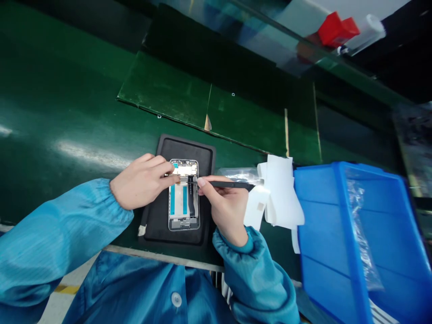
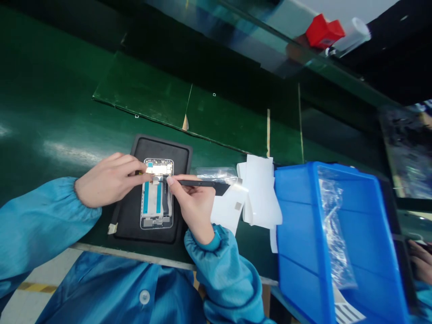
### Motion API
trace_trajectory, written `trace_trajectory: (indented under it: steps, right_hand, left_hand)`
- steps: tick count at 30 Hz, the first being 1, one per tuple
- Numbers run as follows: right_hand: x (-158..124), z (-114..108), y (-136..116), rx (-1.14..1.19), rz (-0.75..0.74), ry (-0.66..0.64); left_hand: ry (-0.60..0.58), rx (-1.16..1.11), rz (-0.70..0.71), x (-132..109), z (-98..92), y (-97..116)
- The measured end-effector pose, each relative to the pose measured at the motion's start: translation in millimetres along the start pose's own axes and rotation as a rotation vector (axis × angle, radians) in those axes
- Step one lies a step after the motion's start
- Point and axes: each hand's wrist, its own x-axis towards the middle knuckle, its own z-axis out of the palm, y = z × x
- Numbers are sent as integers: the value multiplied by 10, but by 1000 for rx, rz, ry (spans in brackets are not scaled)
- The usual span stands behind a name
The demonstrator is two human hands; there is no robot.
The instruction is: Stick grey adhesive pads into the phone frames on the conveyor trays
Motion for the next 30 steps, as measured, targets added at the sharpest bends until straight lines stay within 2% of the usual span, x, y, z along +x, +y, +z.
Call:
trace_trajectory:
  steps: [3,5,20,26,30]
  right_hand:
    - [-41,44,-56,-89,-10,3]
    - [-58,69,-73,-107,-26,2]
    - [-53,102,-59,-182,-86,5]
    - [-51,103,-59,-193,-92,3]
    - [-58,104,-60,-197,-87,3]
  left_hand:
    - [139,-22,-75,0,7,-67]
    - [177,0,-100,4,0,-85]
    - [117,63,-94,13,-5,-73]
    - [169,46,-72,9,0,-70]
    - [162,24,-68,8,3,-54]
